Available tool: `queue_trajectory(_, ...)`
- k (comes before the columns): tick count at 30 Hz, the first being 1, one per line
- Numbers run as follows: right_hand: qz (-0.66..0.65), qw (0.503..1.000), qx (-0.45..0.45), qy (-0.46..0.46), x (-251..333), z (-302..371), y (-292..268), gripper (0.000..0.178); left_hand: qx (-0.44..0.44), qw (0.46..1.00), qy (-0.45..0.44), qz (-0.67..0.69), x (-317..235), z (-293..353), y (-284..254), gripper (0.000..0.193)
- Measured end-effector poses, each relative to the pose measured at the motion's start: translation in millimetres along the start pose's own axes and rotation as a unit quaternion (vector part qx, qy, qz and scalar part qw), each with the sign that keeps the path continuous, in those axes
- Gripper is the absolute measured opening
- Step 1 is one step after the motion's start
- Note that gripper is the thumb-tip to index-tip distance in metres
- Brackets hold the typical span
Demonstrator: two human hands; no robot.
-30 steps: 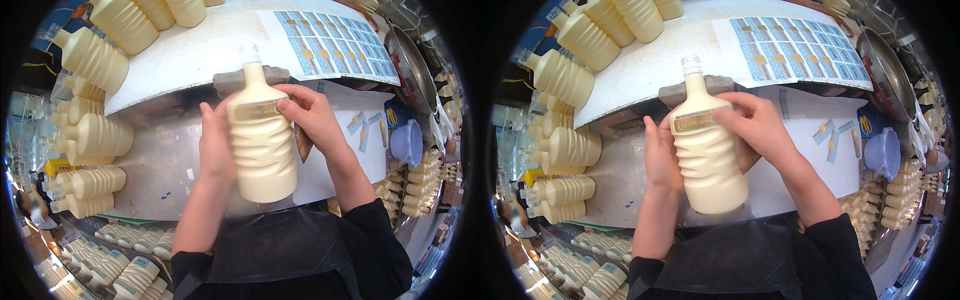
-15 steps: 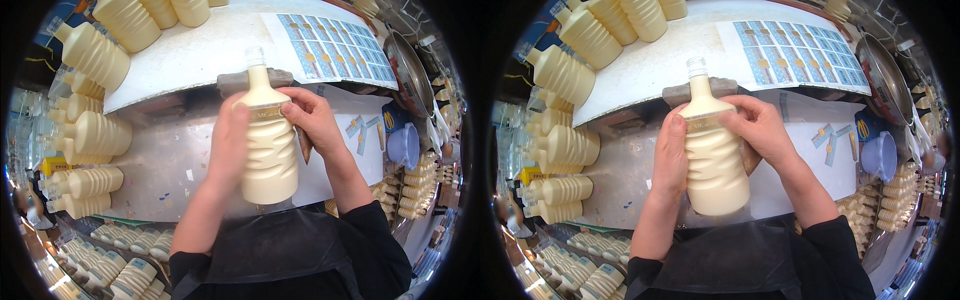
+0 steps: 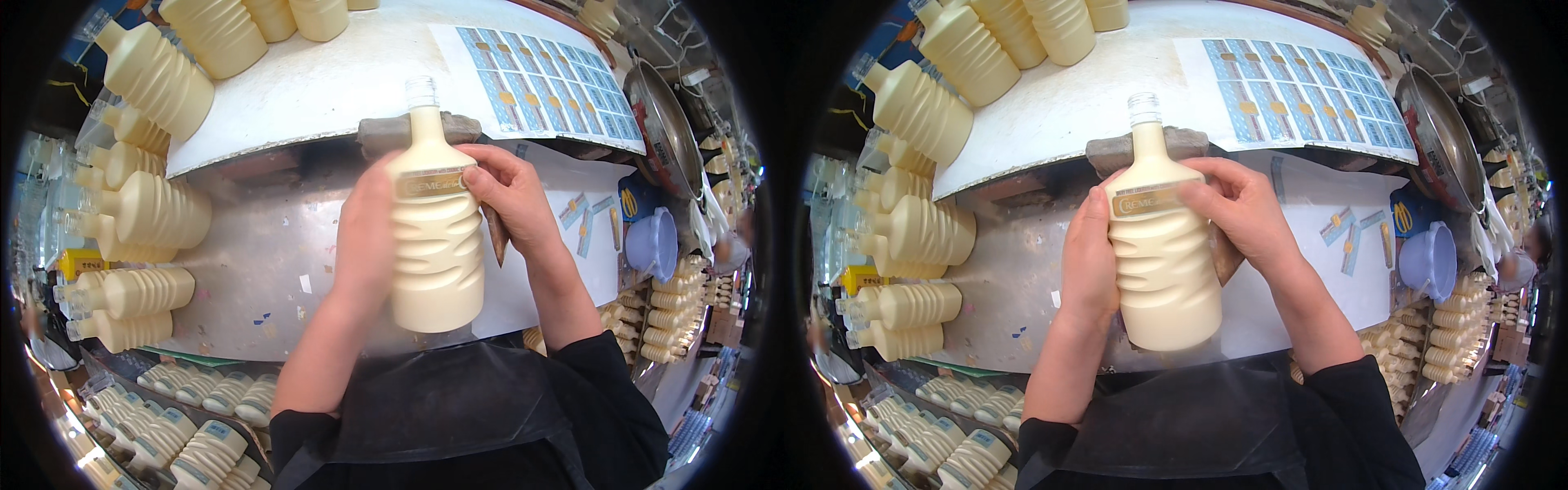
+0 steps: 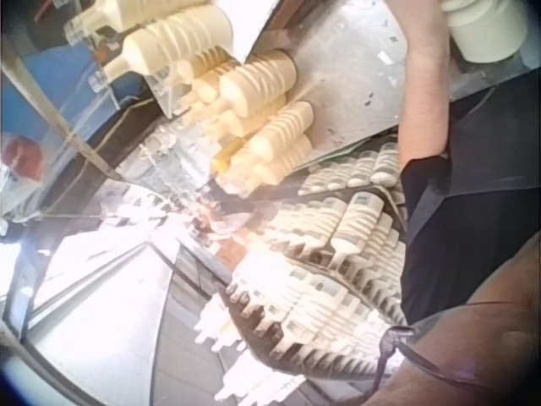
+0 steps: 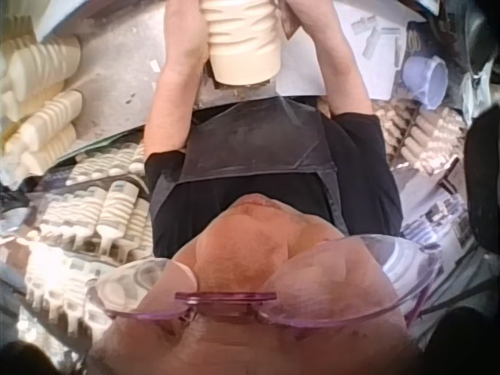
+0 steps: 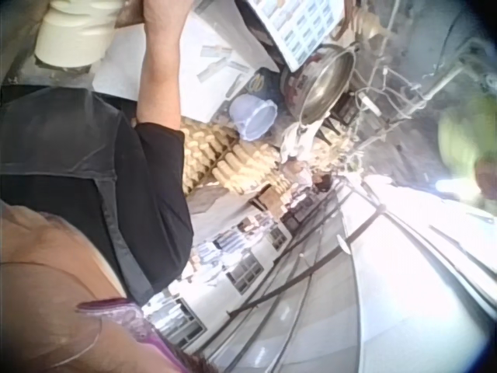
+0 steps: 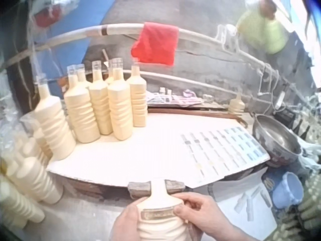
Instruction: The person applies adhesive labels to cream-colored plastic bottles one at a time. They peel a label from a sheet, position it on the bottle, and smooth it with a small tool. Finished bottles are placed on a nearby rack.
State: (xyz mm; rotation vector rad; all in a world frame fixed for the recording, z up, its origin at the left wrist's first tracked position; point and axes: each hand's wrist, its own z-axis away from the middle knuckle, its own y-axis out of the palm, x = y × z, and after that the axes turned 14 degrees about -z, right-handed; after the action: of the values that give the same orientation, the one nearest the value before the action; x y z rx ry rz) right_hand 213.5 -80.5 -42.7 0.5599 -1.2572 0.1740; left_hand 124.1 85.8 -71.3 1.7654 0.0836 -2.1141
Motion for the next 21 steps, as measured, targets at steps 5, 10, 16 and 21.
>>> queue_trajectory(5,-0.022,0.999,-0.035,-0.009,-1.8,1.7,-21.1,0.035,0.036,0.957,-0.099,0.270,-1.3,-0.8,-0.5,0.066)
queue_trajectory(10,0.039,0.971,-0.119,-0.201,11.4,11.1,-31.5,0.014,0.037,0.944,-0.126,0.303,-9.6,4.0,2.6,0.071)
queue_trajectory(16,0.435,0.737,0.131,-0.500,13.5,37.1,29.0,0.028,0.046,0.939,-0.112,0.321,-4.9,4.6,1.7,0.071)
queue_trajectory(21,0.495,0.665,0.085,-0.553,13.4,36.6,41.3,0.027,0.047,0.941,-0.115,0.315,-5.5,7.0,2.3,0.069)
